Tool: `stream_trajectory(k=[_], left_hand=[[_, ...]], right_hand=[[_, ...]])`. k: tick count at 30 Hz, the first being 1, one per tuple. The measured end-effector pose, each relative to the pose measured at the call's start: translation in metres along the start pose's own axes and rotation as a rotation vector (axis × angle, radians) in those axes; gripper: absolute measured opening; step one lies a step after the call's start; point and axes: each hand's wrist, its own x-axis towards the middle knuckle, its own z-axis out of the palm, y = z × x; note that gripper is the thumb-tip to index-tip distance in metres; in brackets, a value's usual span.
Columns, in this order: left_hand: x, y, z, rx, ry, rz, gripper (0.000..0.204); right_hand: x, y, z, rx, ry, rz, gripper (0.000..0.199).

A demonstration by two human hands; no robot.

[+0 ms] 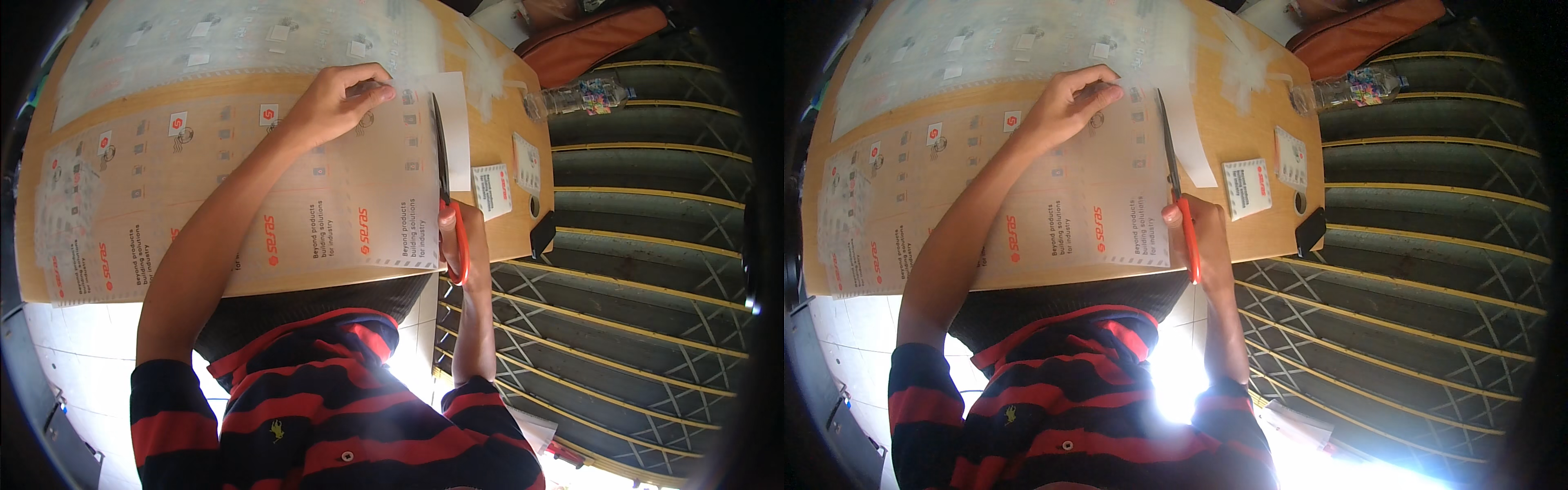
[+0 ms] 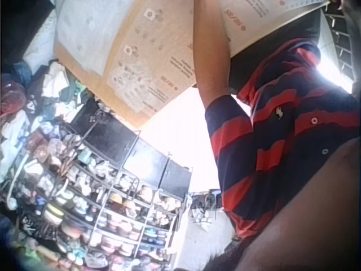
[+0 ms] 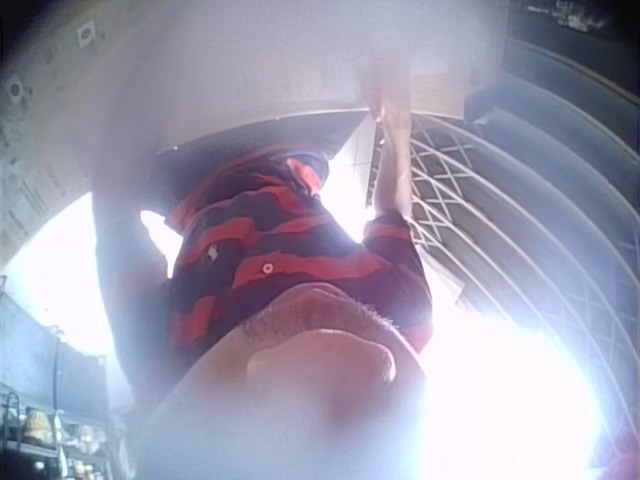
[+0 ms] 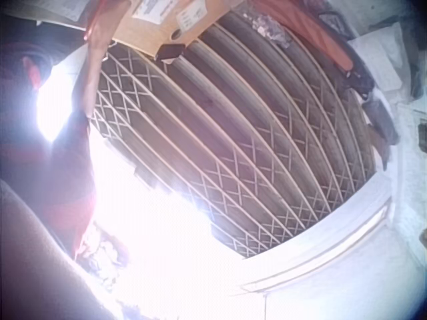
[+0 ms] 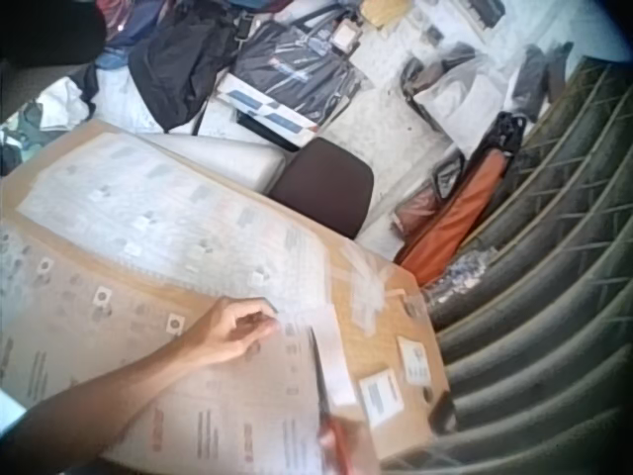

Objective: The person uses red-handled scissors to cut a large sheet of white paper with printed text and logos into smaller rectangular pieces. The person holds the paper steady with their left hand while cutting with their right hand, repeatedly trimming the sheet on a wooden table.

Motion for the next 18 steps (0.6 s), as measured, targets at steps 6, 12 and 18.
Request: stream_trajectory(k=[6,12,18], left_hand=[[0.002,-0.002,-0.001,0.027,0.012,0.000,0.020],[0.001,-0.001,0.001,-0.007,-0.013,0.001,0.019],[0.001,-0.001,0.000,-0.011,-0.017,0.014,0.019]], right_hand=[[0.009,0.001,0.001,-0.032,0.005,-0.027,0.081],[0.017,0.006,-0.002,-0.131,-0.031,-0.071,0.084],[0.021,-0.004,0.000,-0.155,-0.011,-0.072,0.085]])
